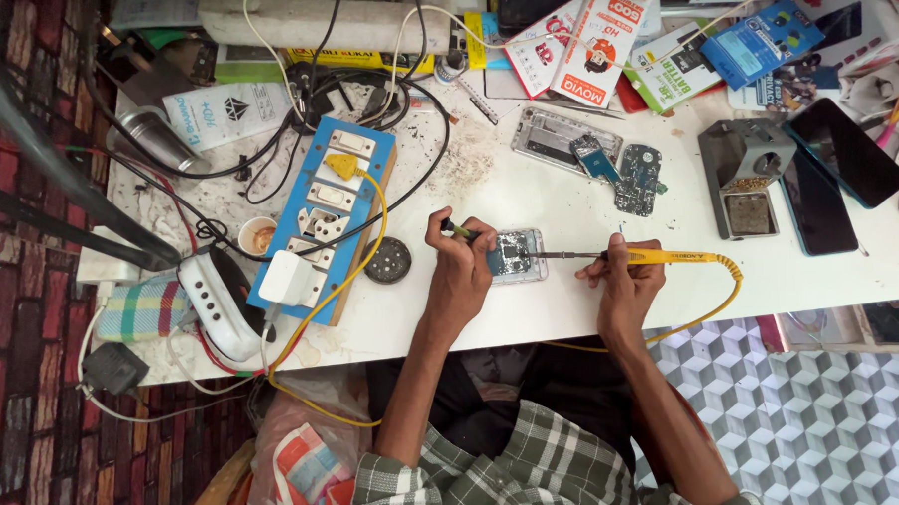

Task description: The person uses a soldering iron and a small tool to work on a circuit board placed on a cluttered workbench. They repeatedly apply the soldering iron to different points on the board while manipulating components with the other hand.

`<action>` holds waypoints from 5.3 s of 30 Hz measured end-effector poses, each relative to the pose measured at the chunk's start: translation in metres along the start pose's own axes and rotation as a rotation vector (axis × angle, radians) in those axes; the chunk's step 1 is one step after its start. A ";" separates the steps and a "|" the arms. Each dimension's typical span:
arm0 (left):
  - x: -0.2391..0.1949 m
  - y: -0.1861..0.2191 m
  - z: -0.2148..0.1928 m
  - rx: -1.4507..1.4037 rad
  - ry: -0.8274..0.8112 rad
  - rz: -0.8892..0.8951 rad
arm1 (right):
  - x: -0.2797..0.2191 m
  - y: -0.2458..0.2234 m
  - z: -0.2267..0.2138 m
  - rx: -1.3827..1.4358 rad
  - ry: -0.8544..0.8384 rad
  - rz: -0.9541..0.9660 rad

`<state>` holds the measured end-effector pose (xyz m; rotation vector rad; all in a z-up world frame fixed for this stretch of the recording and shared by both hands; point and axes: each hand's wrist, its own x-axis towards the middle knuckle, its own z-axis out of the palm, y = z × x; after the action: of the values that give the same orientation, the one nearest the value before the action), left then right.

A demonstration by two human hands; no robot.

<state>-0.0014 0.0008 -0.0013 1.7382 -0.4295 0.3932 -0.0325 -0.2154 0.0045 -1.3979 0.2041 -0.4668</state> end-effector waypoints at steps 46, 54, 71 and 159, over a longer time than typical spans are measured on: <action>0.036 -0.005 0.035 -0.420 0.061 -0.251 | 0.015 0.004 -0.006 0.095 0.362 0.000; 0.058 -0.027 0.043 -0.018 -0.080 0.117 | 0.013 0.006 -0.005 0.041 0.334 -0.073; 0.021 0.001 0.045 -0.454 0.539 -0.324 | 0.008 -0.001 -0.003 0.061 0.032 -0.031; 0.014 -0.017 0.022 -0.305 0.165 -0.143 | 0.007 -0.002 0.002 -0.099 0.062 0.018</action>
<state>0.0196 -0.0189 -0.0136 1.4181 -0.2307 0.3461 -0.0253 -0.2166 0.0076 -1.4783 0.2928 -0.4906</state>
